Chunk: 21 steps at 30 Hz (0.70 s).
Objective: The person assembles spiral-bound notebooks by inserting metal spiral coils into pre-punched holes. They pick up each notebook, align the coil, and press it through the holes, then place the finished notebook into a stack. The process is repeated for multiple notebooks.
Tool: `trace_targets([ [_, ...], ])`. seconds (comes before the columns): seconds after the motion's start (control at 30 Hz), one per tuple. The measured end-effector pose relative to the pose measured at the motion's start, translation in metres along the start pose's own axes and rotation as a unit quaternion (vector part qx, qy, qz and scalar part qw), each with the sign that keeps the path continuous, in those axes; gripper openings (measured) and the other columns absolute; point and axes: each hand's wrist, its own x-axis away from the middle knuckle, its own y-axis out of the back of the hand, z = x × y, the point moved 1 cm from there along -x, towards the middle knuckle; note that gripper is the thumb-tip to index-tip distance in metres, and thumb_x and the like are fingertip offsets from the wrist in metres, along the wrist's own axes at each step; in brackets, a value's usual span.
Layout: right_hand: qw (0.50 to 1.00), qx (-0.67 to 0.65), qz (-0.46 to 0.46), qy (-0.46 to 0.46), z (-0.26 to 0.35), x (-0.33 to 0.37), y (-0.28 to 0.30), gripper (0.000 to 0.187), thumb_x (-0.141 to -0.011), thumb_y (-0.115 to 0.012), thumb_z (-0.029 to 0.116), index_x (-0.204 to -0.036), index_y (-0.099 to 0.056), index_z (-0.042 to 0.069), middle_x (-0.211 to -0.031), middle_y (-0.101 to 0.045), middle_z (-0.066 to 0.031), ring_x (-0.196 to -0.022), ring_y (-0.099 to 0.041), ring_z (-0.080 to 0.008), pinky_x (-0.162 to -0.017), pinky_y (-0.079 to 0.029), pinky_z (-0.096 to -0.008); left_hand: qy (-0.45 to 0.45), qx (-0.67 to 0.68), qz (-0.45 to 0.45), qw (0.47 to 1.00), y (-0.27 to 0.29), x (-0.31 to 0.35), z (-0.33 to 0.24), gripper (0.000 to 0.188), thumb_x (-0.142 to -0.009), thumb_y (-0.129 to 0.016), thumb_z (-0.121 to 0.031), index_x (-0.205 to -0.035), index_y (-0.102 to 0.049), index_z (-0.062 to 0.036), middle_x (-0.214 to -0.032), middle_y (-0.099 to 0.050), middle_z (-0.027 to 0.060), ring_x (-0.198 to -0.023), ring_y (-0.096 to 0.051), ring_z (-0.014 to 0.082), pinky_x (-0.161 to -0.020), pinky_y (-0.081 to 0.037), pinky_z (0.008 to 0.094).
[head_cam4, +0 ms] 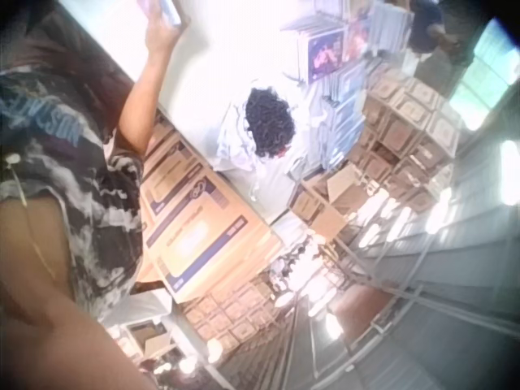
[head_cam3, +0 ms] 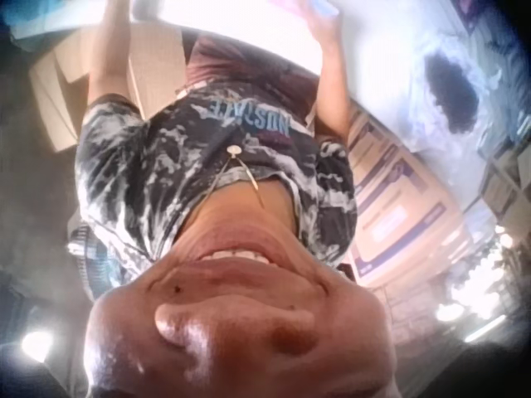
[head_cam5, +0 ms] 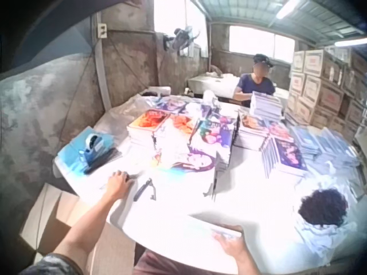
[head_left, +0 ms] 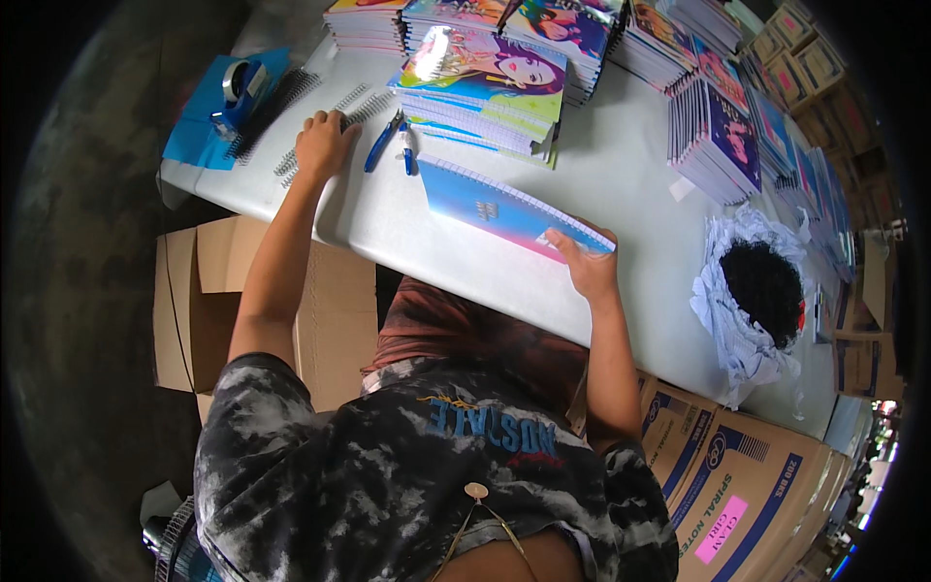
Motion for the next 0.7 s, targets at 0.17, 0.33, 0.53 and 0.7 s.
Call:
trace_targets([
  [0.17, 0.999, 0.007, -0.018, 0.027, 0.009, 0.001, -0.002, 0.023, -0.082, -0.061, 0.003, -0.105, -0.062, -0.002, -0.096, -0.066, -0.0065, -0.08, -0.058, -0.009, -0.072, -0.047, -0.0219, 0.025, 0.036, 0.063, 0.997, 0.018, -0.028, 0.018, 0.032, -0.082, -0.055, -0.041, -0.092, -0.068, -0.014, -0.09, -0.063, 0.0091, -0.086, -0.06, 0.0297, -0.074, -0.046, 0.0398],
  [0.33, 0.999, 0.018, -0.04, 0.02, 0.002, 0.0, 0.007, 0.023, -0.083, -0.061, 0.003, -0.105, -0.062, -0.002, -0.092, -0.066, -0.0049, -0.079, -0.057, -0.0074, -0.07, -0.046, -0.0206, 0.096, 0.179, 0.02, 0.979, 0.042, -0.051, 0.027, 0.028, -0.081, -0.056, -0.037, -0.088, -0.067, -0.0132, -0.082, -0.066, 0.0099, -0.083, -0.062, 0.0298, -0.072, -0.048, 0.0372],
  [0.53, 0.998, -0.02, -0.06, -0.003, -0.001, 0.0, 0.009, 0.025, -0.082, -0.062, 0.002, -0.107, -0.061, -0.002, -0.09, -0.065, -0.0034, -0.078, -0.056, -0.0072, -0.071, -0.046, -0.0208, 0.032, 0.044, 0.127, 0.99, 0.037, -0.039, 0.009, 0.026, -0.081, -0.056, -0.036, -0.089, -0.067, -0.0144, -0.085, -0.066, 0.0101, -0.083, -0.062, 0.0287, -0.072, -0.048, 0.0381],
  [0.7, 0.998, -0.028, -0.063, -0.001, 0.006, -0.003, 0.003, 0.027, -0.081, -0.062, 0.0, -0.108, -0.06, -0.002, -0.091, -0.064, -0.0034, -0.079, -0.056, -0.007, -0.072, -0.047, -0.021, 0.019, 0.265, -0.002, 0.964, 0.045, -0.039, 0.001, 0.029, -0.083, -0.045, -0.022, -0.1, -0.059, -0.0044, -0.09, -0.062, 0.0185, -0.085, -0.06, 0.0316, -0.076, -0.046, 0.0359],
])
